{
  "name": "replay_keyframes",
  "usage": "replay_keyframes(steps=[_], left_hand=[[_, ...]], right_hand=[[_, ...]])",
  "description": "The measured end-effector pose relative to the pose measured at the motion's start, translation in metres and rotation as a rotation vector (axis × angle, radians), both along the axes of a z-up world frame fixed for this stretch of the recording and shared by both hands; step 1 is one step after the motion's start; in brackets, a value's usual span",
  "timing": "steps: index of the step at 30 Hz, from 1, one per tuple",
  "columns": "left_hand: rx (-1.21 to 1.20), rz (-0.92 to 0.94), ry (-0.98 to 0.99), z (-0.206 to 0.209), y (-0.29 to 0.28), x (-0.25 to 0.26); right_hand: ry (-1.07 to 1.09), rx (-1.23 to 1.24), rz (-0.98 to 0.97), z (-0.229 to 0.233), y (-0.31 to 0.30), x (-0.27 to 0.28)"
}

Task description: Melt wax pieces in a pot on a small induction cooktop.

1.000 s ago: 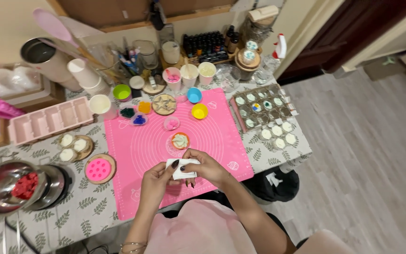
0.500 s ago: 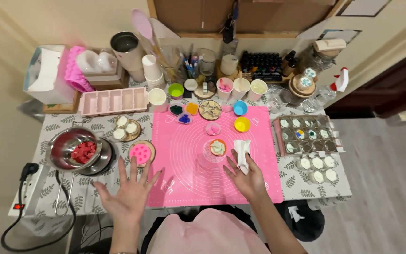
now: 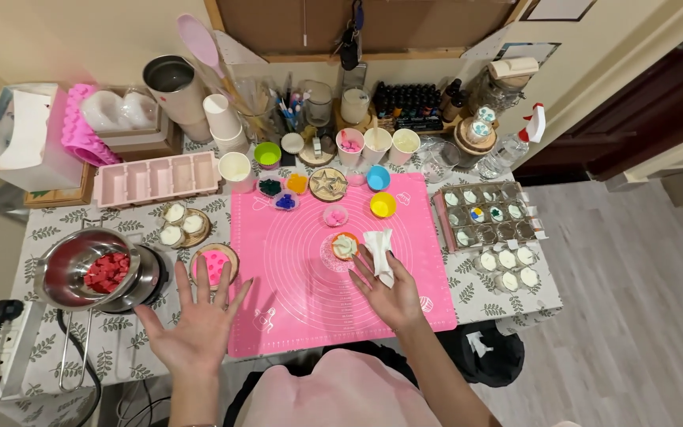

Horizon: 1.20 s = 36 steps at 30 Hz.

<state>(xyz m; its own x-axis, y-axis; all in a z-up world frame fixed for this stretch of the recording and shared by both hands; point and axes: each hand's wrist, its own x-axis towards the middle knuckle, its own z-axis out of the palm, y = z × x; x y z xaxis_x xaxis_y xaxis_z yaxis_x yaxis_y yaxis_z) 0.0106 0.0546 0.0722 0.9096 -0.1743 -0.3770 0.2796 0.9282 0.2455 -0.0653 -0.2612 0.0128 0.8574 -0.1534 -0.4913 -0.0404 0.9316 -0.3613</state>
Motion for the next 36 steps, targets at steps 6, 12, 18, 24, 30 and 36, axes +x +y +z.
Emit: replay_keyframes(steps=[6,12,18,24,30,36], left_hand=[[0.014,0.017,0.033,-0.001,0.002,-0.002],[-0.012,0.037,0.066,-0.012,0.011,-0.008],[-0.006,0.035,0.062,-0.013,0.012,-0.008],[-0.005,0.050,0.074,-0.008,0.012,-0.007],[-0.004,0.062,0.098,-0.009,0.016,-0.005],[0.026,0.076,0.106,-0.010,0.021,-0.005]], right_hand=[[0.032,0.012,-0.018,0.001,-0.002,-0.001],[0.007,0.023,-0.002,0.006,0.002,0.006],[0.000,0.015,0.037,0.011,0.007,0.013],[-0.010,0.002,0.066,0.011,0.010,0.017],[-0.001,-0.017,0.074,0.014,0.012,0.019],[-0.017,-0.006,0.086,0.017,0.018,0.021]])
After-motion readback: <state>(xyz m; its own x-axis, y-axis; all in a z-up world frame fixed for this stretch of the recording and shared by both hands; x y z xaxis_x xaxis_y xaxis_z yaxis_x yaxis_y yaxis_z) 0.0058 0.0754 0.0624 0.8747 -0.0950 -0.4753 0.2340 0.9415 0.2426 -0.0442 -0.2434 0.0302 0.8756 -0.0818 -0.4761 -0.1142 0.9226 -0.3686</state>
